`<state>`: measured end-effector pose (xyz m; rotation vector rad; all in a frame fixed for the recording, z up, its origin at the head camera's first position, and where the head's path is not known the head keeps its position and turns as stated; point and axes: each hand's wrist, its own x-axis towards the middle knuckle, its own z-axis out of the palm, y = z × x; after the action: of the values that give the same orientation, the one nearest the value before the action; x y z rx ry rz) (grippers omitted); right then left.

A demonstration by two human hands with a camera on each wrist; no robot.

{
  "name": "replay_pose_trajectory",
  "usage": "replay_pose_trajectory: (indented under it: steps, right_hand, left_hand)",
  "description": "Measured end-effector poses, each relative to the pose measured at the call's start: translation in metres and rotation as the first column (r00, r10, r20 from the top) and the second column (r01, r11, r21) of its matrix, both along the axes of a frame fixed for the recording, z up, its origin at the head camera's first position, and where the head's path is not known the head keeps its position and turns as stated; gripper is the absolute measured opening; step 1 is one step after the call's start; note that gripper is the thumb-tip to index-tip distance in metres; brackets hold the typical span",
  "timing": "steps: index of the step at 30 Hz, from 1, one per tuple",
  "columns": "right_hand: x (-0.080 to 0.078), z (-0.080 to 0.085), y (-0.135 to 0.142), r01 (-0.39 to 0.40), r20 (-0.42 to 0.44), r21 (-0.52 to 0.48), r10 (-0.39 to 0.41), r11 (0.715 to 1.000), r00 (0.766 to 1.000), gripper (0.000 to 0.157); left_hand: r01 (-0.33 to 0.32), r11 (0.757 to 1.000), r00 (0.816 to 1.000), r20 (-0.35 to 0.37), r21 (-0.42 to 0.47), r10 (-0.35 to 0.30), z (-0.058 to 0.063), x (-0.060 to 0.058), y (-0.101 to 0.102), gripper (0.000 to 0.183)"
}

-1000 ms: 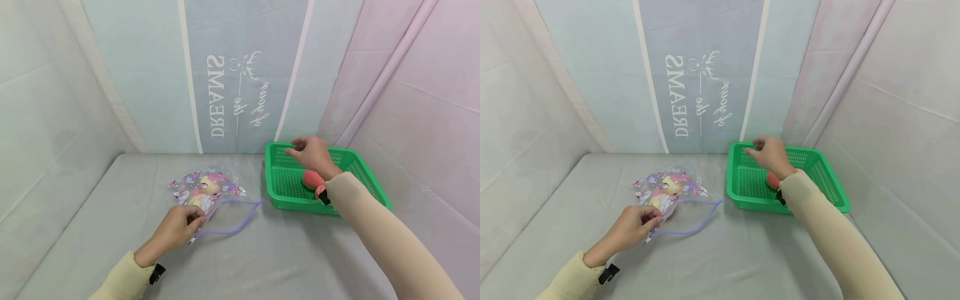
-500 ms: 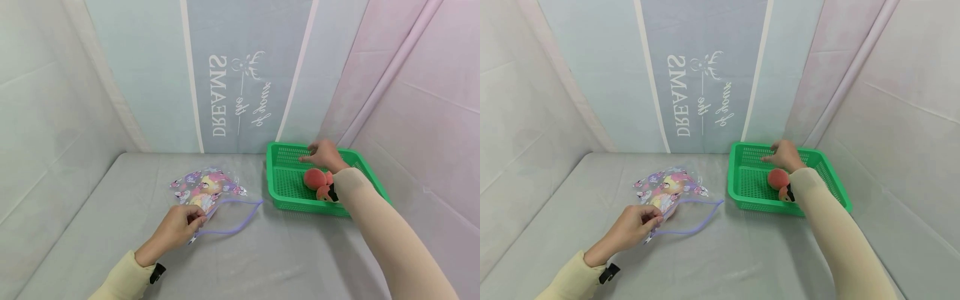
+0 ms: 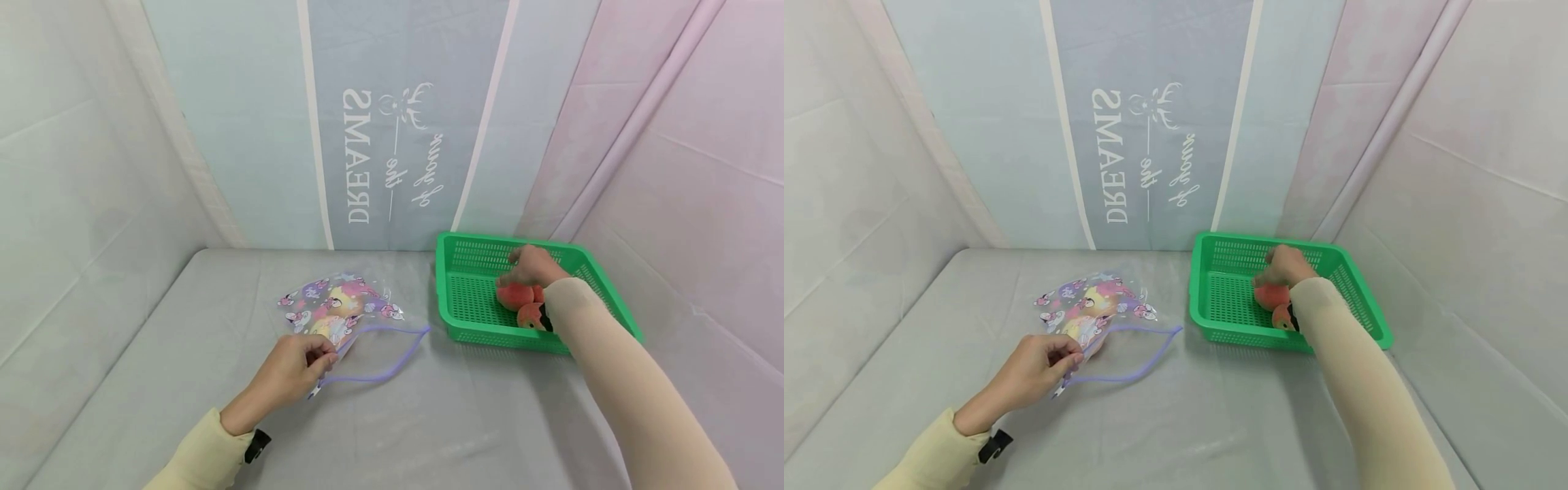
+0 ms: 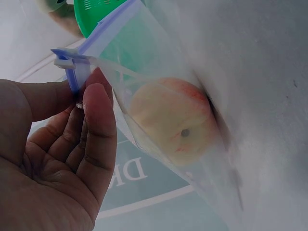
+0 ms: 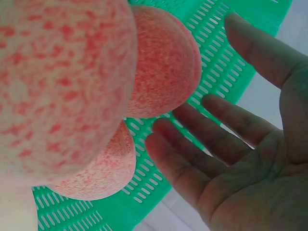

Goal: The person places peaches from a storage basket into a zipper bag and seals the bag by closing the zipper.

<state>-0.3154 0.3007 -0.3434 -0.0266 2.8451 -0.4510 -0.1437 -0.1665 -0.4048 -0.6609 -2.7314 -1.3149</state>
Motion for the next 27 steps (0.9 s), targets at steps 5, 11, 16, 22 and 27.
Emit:
replay_pose_trajectory:
  steps: [5, 11, 16, 22, 27]
  right_hand:
    - [0.0008, -0.0022, -0.0005, -0.041, 0.05, 0.047, 0.038, 0.998, 0.998, 0.071]
    - [0.0037, -0.0014, -0.004, -0.047, 0.08, 0.06, 0.042, 0.997, 0.996, 0.056]
    - [0.0032, -0.0029, -0.0044, -0.059, 0.105, 0.089, 0.049, 0.994, 0.993, 0.028]
    - [0.0042, -0.0018, -0.0021, -0.082, 0.081, 0.087, 0.075, 0.993, 0.994, 0.049]
    - [0.0036, 0.0048, -0.0052, -0.081, 0.055, 0.061, 0.078, 0.995, 0.995, 0.059]
  left_hand:
    - [-0.001, 1.0, 1.0, 0.003, -0.004, 0.001, 0.0022, 0.0002, 0.0, 0.019]
    - [-0.003, 1.0, 1.0, 0.006, -0.004, 0.003, 0.0037, 0.0001, -0.0002, 0.019]
    - [-0.004, 1.0, 1.0, 0.019, -0.006, 0.004, 0.0037, -0.0001, 0.0001, 0.019]
    - [-0.004, 1.0, 1.0, 0.024, -0.003, 0.004, 0.0055, 0.0, 0.0003, 0.019]
    - [-0.006, 1.0, 1.0, 0.029, -0.003, 0.006, 0.007, 0.0002, -0.0003, 0.019]
